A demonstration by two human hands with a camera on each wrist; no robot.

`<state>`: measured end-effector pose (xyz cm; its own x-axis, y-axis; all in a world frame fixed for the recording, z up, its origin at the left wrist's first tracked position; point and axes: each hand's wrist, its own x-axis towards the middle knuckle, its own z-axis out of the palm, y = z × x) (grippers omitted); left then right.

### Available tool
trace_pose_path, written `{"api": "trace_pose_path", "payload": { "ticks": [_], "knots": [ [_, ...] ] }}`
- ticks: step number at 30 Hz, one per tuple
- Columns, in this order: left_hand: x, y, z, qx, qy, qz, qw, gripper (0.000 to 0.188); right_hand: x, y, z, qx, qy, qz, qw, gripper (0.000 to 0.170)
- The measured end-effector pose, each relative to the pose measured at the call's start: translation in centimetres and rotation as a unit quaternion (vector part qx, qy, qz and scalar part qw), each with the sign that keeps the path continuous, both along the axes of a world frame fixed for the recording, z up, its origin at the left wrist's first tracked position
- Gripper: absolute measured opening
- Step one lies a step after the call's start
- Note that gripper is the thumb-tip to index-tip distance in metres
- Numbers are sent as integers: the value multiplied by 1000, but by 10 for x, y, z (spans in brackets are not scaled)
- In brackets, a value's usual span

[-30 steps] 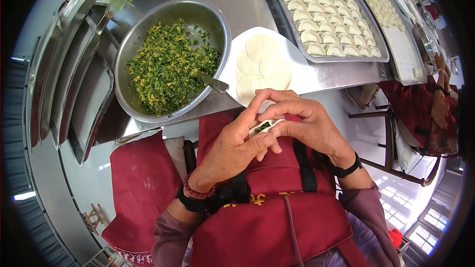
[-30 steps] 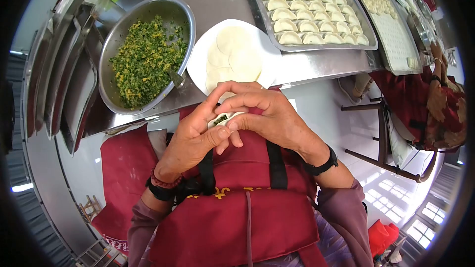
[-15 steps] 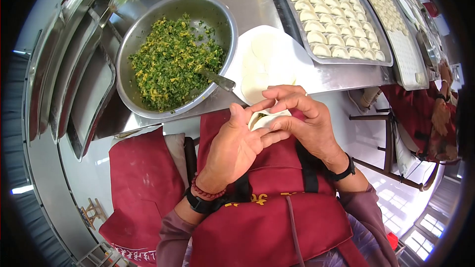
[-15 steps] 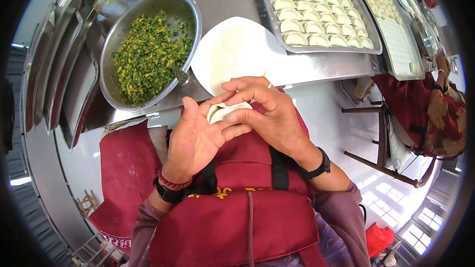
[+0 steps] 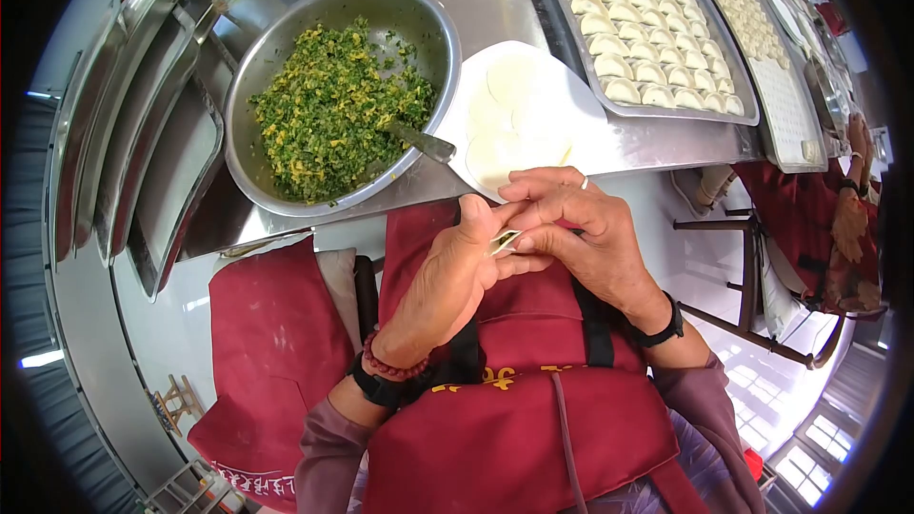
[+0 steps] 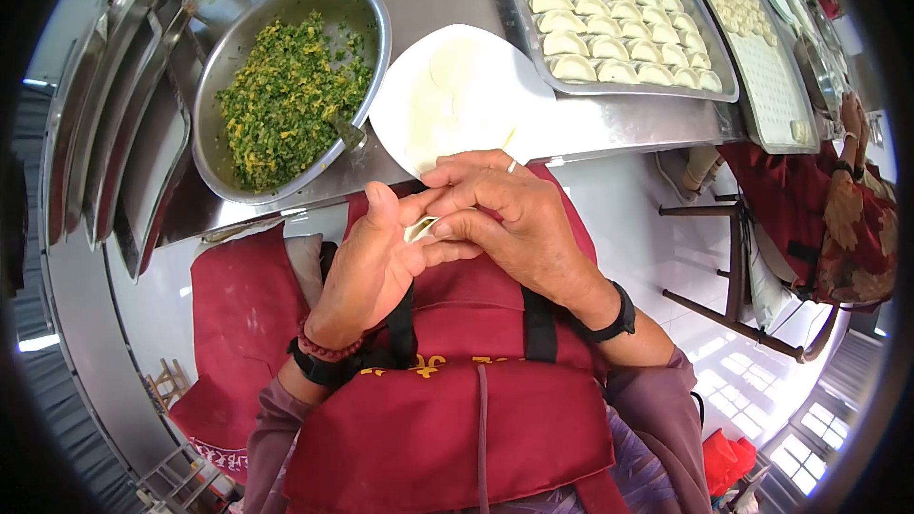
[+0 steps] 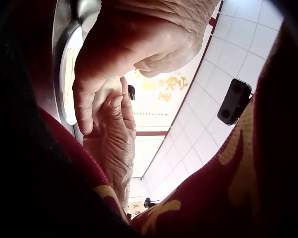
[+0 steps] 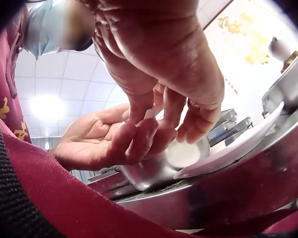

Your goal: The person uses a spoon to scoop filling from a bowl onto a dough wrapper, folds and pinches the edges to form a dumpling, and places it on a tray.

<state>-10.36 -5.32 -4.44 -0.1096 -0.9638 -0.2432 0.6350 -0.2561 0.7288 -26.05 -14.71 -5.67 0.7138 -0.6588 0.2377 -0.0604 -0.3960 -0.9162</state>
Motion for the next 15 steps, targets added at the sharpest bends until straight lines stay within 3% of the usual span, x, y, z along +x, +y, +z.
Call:
{"api": "trace_pose_path", "payload": {
  "ticks": [3, 6, 10, 12, 15],
  "knots": [
    [-1, -1, -7, 22, 95, 15, 995, 79, 2, 4, -6, 17, -58, -17, 998, 11],
    [-3, -4, -19, 70, 299, 32, 951, 72, 9, 8, -8, 20, -88, -50, 995, 13],
    [-6, -4, -30, 47, 375, 57, 924, 61, 13, 10, -4, -47, -14, -79, 996, 15],
    [-6, -3, -32, 31, 408, 54, 911, 55, 14, 10, 1, -24, 2, -81, 996, 16],
    [-6, -2, -32, 61, 356, 82, 929, 50, 13, 7, -3, -52, 15, -67, 996, 17]
  ]
}}
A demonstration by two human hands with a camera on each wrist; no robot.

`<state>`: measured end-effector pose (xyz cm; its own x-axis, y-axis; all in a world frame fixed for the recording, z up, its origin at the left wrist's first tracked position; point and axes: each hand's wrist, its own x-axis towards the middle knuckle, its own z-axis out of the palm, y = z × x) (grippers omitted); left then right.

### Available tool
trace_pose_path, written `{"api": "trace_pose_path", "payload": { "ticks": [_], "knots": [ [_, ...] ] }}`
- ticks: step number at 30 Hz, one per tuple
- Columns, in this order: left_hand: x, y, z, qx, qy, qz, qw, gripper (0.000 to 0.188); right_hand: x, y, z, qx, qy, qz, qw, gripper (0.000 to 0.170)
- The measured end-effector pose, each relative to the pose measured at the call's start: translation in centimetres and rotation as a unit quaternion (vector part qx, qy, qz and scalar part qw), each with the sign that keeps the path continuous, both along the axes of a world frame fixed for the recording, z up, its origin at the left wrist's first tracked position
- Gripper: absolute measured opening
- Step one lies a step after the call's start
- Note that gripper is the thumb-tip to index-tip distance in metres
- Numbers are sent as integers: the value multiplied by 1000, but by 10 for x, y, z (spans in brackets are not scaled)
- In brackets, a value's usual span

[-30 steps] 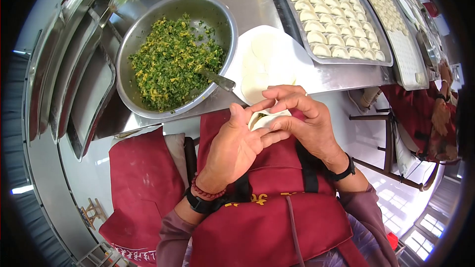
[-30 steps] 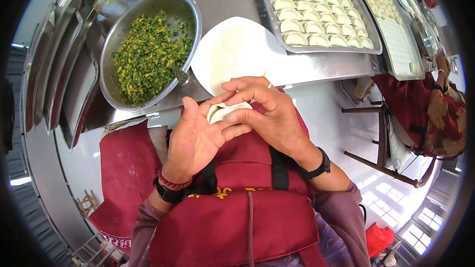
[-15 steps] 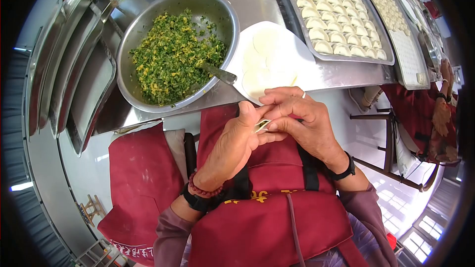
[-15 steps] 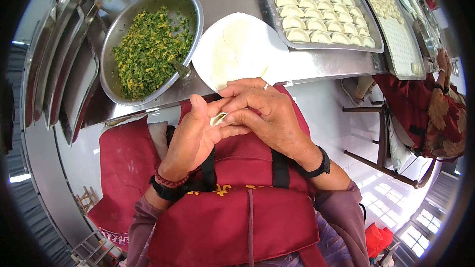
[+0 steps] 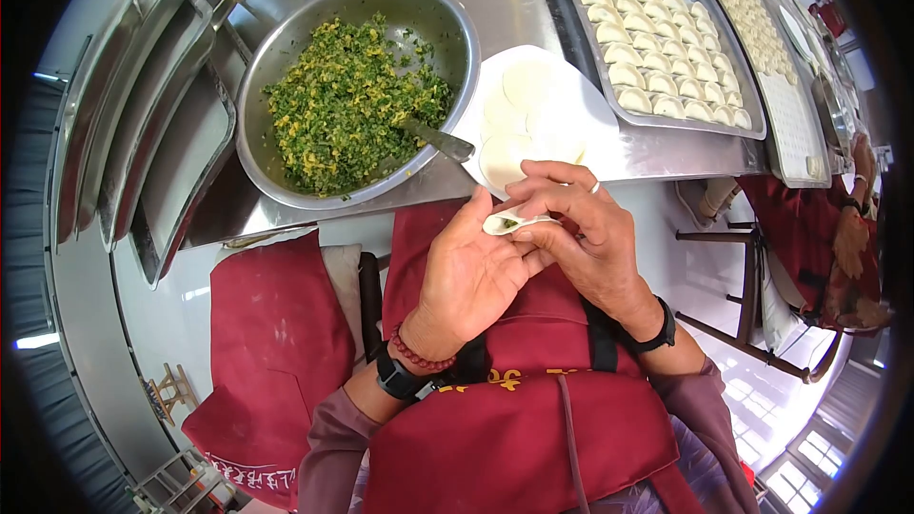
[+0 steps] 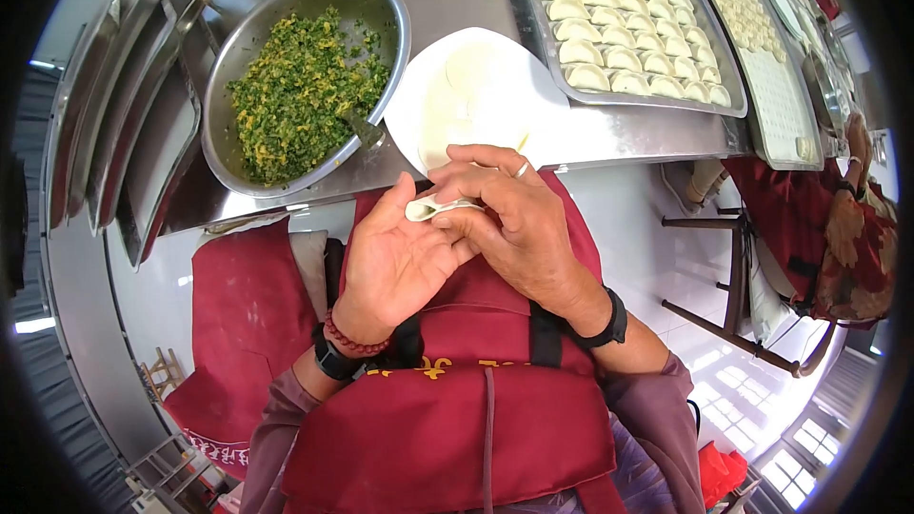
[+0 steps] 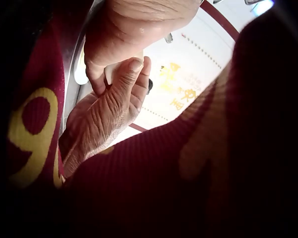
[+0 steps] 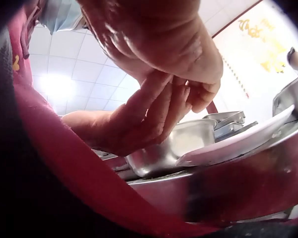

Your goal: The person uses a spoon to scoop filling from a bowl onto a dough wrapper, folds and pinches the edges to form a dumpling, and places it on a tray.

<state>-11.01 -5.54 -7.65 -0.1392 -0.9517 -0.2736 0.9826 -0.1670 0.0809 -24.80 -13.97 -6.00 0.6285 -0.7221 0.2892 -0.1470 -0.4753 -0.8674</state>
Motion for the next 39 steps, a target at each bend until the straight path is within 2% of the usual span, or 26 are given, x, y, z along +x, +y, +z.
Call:
{"api": "trace_pose_path", "payload": {
  "ticks": [4, 7, 10, 12, 15, 16, 19, 23, 28, 31, 34, 39],
  "knots": [
    [1, 0, -7, -11, -37, -13, 999, 42, -3, -2, -2, -39, 5, 18, 999, 16],
    [0, 0, 3, -8, -107, -20, 994, 35, -3, 0, 3, -3, 26, -2, 1000, 19],
    [2, 2, 8, -12, -196, -31, 980, 30, 2, 9, 4, 141, -31, -37, 989, 24],
    [2, 5, 0, 5, -223, -35, 974, 27, 1, 12, -2, 137, -17, -28, 990, 27],
    [2, 6, -7, -22, -202, -42, 978, 33, 0, 14, 2, 122, 25, -35, 992, 24],
    [1, 5, -5, -6, -160, -31, 987, 32, 0, 14, 4, 116, 43, -41, 991, 22],
    [-1, 0, 6, 36, -65, -8, 997, 34, -7, 3, -7, -15, 19, 31, 999, 18],
    [-1, -1, 7, 44, -37, -6, 998, 37, -3, 2, -7, 41, -49, 2, 998, 15],
    [-2, 3, -13, -15, -8, 3, 1000, 37, 0, 9, 1, 163, -33, -44, 985, 14],
    [-3, 2, -6, -1, -34, -3, 999, 37, 0, 5, 3, 50, -4, -11, 999, 17],
    [-5, 1, 3, 17, -70, -8, 997, 39, -3, 0, 0, -6, 16, 10, 1000, 16],
    [-7, 3, 4, -12, -118, -9, 993, 42, -5, -2, 0, -37, 25, 30, 999, 14]
  ]
}}
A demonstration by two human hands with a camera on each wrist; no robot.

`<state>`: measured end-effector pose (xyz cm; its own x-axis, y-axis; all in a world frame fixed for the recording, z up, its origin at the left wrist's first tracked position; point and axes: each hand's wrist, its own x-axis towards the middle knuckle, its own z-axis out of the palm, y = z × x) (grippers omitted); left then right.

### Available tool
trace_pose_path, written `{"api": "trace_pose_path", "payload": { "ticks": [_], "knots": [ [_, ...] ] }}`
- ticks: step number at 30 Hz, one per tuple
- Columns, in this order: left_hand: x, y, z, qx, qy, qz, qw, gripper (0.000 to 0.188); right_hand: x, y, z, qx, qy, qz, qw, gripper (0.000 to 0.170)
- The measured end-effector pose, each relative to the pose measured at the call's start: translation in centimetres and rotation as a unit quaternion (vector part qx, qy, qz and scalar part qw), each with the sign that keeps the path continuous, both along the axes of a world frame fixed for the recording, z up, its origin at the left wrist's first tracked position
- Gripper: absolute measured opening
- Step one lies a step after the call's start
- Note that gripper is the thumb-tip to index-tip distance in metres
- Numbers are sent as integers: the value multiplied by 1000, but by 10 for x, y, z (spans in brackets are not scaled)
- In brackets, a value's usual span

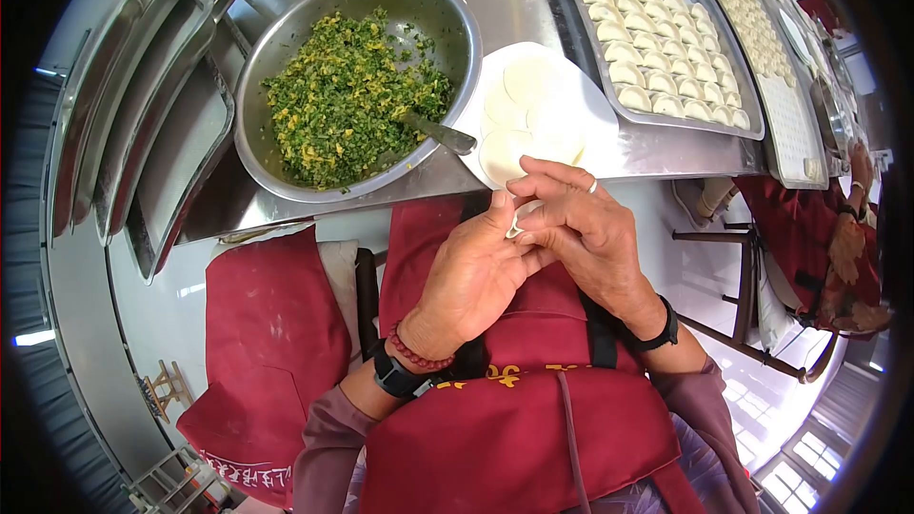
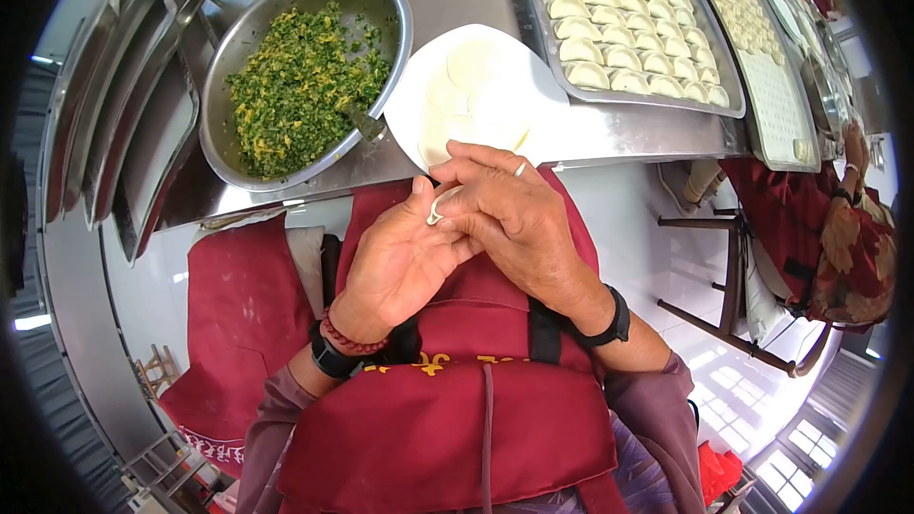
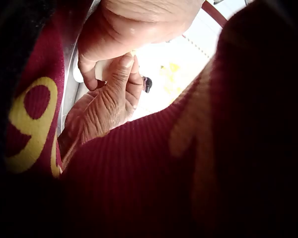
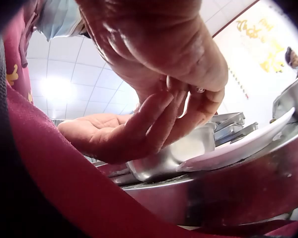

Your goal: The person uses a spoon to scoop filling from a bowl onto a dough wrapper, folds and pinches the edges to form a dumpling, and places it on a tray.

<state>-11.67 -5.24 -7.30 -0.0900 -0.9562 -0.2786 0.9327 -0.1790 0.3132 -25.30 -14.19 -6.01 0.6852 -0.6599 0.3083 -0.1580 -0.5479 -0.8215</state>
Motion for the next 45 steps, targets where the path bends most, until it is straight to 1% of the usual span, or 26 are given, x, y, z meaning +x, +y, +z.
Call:
{"api": "trace_pose_path", "payload": {
  "ticks": [1, 3, 4, 6, 9, 13, 15, 16, 18, 19, 22, 25, 28, 31, 34, 37, 38, 40, 42, 45],
  "knots": [
    [0, 0, -2, -11, 1, -5, 1000, 42, -1, 0, 0, -2, 5, 3, 1000, 15],
    [1, 1, -6, -33, 3, -14, 999, 42, 1, 7, 2, 129, -11, -41, 991, 20],
    [2, 1, -4, -22, -24, -23, 999, 41, 2, 10, 2, 194, -19, -63, 979, 22],
    [3, 0, 2, 1, -79, -40, 996, 40, 3, 10, 3, 207, -33, -59, 976, 26],
    [4, 2, -2, -14, -95, -50, 994, 40, 2, 12, 2, 208, -28, -58, 976, 29],
    [2, 0, 1, -1, -19, -35, 999, 45, 1, 11, 7, 155, -2, -54, 986, 22],
    [4, -4, 8, 2, 30, -25, 999, 50, -5, 4, -4, 148, -27, -7, 989, 17],
    [4, -4, 8, 4, 26, -35, 999, 54, -7, 2, -7, 144, -39, 16, 989, 15],
    [4, -3, 7, 9, 17, -54, 998, 62, -8, 3, -5, 235, -62, 6, 970, 13],
    [4, -3, 5, 5, 23, -54, 998, 63, -9, 3, -3, 281, -73, 1, 957, 12],
    [3, -3, 3, 6, 34, -47, 998, 65, -11, 0, -6, 255, -58, 17, 965, 18],
    [2, -5, 9, 16, 31, -42, 999, 66, -10, 1, 10, 270, 1, -17, 963, 22],
    [1, -4, 5, 6, 35, -51, 998, 65, -13, -6, 8, 135, 40, 52, 989, 25],
    [0, -4, 6, 5, 37, -50, 998, 66, -7, -4, 14, 79, 50, 54, 994, 19],
    [0, -5, 4, -5, 30, -62, 998, 65, -7, -7, 2, 87, 16, 67, 994, 13],
    [-1, -6, 7, 4, 25, -65, 998, 66, -5, -2, 3, 90, 13, 43, 995, 9],
    [-1, -6, 7, 12, 27, -64, 997, 66, -5, -3, 3, 64, 7, 41, 997, 8],
    [-2, -7, 10, 23, 27, -65, 997, 68, -7, -7, 16, 68, 6, 73, 995, 8],
    [-2, -7, 17, 27, 19, -65, 997, 72, -14, -11, 26, 56, -18, 56, 997, 11],
    [3, -3, 7, 21, 62, -76, 995, 77, -27, -17, 51, 40, -62, 36, 997, 14]
  ]
}}
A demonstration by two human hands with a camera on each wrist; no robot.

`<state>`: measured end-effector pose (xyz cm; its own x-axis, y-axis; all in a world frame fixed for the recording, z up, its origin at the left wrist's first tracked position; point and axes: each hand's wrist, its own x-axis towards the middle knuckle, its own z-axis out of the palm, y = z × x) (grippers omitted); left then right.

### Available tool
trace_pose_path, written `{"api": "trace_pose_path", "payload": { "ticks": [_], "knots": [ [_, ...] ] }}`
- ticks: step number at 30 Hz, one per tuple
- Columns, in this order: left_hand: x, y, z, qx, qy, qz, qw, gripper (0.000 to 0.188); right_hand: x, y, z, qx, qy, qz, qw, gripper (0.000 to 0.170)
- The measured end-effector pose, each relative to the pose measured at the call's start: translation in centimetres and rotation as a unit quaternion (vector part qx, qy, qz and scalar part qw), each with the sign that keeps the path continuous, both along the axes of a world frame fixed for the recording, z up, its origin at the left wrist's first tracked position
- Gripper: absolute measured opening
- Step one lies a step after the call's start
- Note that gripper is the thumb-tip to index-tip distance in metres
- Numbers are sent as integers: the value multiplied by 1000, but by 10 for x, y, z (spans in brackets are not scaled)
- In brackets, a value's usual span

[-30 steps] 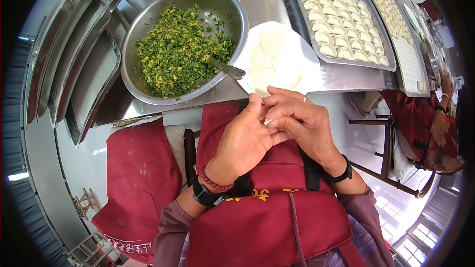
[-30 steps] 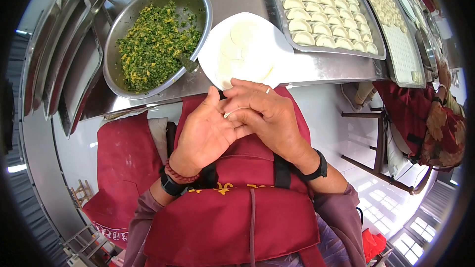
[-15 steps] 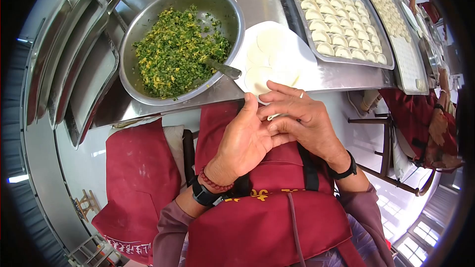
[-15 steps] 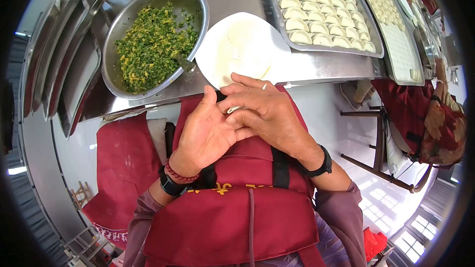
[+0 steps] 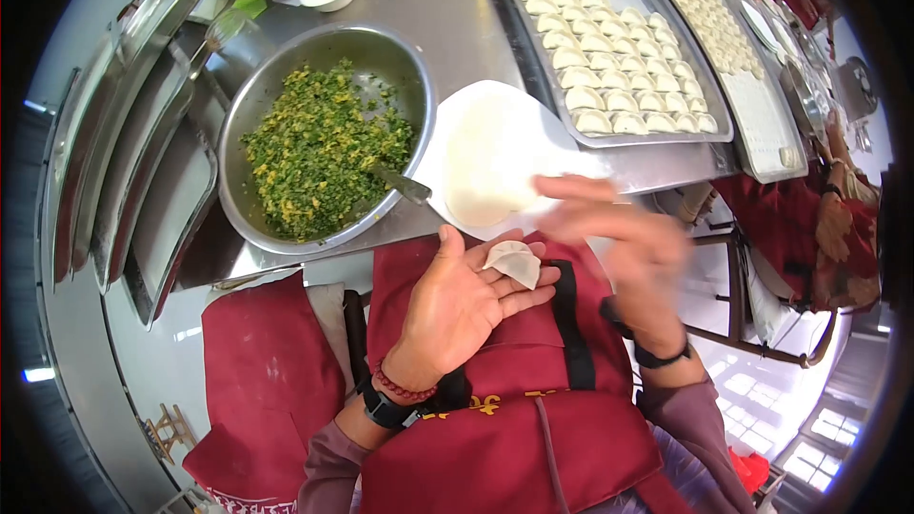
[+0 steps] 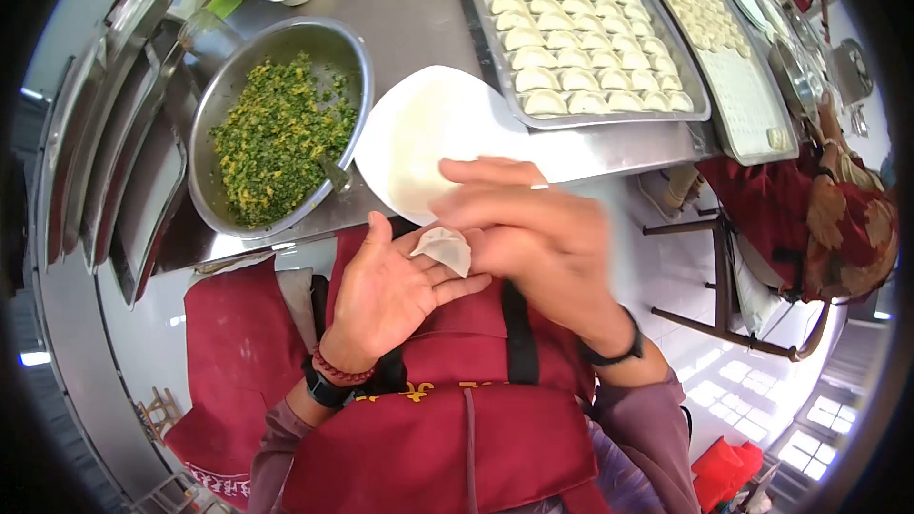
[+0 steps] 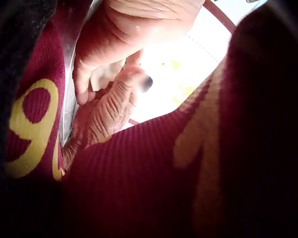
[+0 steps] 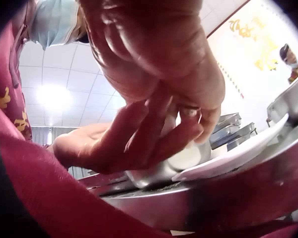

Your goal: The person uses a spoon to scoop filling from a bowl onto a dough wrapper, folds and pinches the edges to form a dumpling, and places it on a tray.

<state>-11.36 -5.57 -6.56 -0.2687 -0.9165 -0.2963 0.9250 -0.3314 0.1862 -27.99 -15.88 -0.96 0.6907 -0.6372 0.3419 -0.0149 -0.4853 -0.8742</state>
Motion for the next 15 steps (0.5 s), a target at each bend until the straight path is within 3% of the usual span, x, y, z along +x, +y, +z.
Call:
{"api": "trace_pose_path", "payload": {
  "ticks": [2, 4, 8, 12, 14, 15],
  "knots": [
    [-1, -2, 0, 47, -7, 1, 999, 80, -12, 0, 34, -23, -98, 5, 995, 15],
    [-4, -1, -9, 10, -7, 3, 1000, 79, -31, 4, 76, -65, -245, 63, 965, 17],
    [-4, -3, -12, 17, -5, -3, 1000, 77, -26, 7, 131, -135, -451, 274, 839, 23],
    [-2, -3, -14, 32, -20, -8, 999, 80, -1, -6, 137, -93, -498, 435, 744, 21],
    [-2, -1, -14, 31, -21, -8, 999, 80, -5, 1, 139, -106, -486, 396, 772, 18],
    [-3, -1, -15, 30, -24, -8, 999, 80, -16, 17, 141, -130, -465, 319, 816, 16]
  ]
}}
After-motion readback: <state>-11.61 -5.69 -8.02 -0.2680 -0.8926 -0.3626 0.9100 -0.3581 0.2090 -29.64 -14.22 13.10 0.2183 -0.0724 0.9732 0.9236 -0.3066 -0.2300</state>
